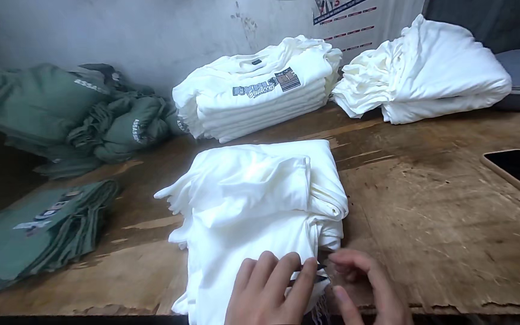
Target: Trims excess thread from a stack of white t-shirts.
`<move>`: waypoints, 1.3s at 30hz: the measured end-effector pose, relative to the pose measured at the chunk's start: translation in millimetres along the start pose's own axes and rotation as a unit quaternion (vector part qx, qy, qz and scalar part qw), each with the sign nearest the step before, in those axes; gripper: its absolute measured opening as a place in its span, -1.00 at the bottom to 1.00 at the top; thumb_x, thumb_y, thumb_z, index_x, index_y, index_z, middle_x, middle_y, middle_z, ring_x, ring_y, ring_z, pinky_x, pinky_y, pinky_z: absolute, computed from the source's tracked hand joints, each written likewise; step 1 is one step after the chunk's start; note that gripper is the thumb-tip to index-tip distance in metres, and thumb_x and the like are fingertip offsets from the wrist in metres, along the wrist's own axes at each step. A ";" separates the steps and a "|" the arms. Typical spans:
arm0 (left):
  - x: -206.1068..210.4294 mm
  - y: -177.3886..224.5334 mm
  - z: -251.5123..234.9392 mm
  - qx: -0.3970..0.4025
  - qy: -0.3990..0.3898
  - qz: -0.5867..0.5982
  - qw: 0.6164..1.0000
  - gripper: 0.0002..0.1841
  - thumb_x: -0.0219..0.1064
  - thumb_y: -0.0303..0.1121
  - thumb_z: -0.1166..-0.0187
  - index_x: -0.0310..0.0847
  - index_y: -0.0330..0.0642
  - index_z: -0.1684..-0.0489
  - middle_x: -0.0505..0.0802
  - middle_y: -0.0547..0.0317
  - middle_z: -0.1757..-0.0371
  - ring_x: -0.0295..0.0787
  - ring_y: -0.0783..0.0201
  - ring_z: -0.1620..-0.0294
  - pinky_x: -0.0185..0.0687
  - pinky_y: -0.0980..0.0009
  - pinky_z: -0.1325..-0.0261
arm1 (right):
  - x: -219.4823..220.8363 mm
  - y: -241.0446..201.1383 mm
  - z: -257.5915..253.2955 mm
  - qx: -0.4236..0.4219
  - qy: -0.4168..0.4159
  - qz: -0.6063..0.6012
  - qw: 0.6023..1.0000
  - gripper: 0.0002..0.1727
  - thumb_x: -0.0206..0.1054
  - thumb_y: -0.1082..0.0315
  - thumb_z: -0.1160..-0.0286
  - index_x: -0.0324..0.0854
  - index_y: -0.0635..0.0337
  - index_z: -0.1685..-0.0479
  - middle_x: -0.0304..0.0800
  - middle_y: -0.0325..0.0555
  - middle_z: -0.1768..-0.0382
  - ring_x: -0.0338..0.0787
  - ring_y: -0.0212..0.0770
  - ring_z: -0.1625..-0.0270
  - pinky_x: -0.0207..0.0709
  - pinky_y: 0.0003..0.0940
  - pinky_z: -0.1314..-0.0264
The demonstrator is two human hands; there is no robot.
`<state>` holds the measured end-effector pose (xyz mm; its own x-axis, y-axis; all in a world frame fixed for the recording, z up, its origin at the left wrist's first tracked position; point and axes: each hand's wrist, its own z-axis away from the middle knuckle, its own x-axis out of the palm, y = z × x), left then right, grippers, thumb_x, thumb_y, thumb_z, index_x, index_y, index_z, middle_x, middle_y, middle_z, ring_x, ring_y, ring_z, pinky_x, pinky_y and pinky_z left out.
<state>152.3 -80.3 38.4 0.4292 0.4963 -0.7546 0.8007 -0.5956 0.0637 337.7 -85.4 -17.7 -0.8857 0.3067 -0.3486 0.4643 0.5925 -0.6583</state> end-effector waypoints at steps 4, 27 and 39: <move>0.5 -0.4 2.3 -0.001 0.010 -0.006 1.000 -0.83 0.34 -0.35 -0.62 0.91 0.08 0.13 0.87 0.26 0.21 0.60 0.23 0.27 0.32 0.26 0.17 | 5.4 -10.9 -9.2 0.087 -0.052 -0.022 0.995 -0.21 0.58 0.25 -0.32 0.38 0.42 -0.55 0.90 -0.22 -0.01 0.85 -0.36 -0.02 0.77 -0.36 -0.03; 2.2 3.4 3.7 0.014 0.020 -0.014 1.000 -0.83 0.35 -0.38 -0.61 0.90 0.08 0.11 0.88 0.28 0.20 0.59 0.24 0.27 0.32 0.26 0.13 | 14.0 -7.4 -16.5 0.050 -0.024 -0.165 0.985 -0.31 0.57 0.49 -0.23 0.42 0.55 -0.42 0.82 -0.13 0.13 0.77 -0.41 0.11 0.68 -0.55 0.05; -2.9 -23.8 4.2 -0.113 -0.037 0.282 0.952 -0.79 0.27 -0.59 -0.42 0.79 -0.18 0.15 0.88 0.21 0.15 0.75 0.46 0.21 0.67 0.51 0.14 | 34.2 -9.8 -19.4 0.011 0.039 -0.217 0.975 -0.90 0.47 0.47 -0.43 0.80 0.26 0.15 0.82 -0.07 0.03 0.80 -0.43 -0.06 0.73 -0.60 -0.07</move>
<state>130.2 -70.2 36.3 0.7942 0.0870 -0.6014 0.5239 -0.5996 0.6050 302.8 -66.3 -10.3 -0.9961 0.0869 0.0182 0.0442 0.6632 -0.7471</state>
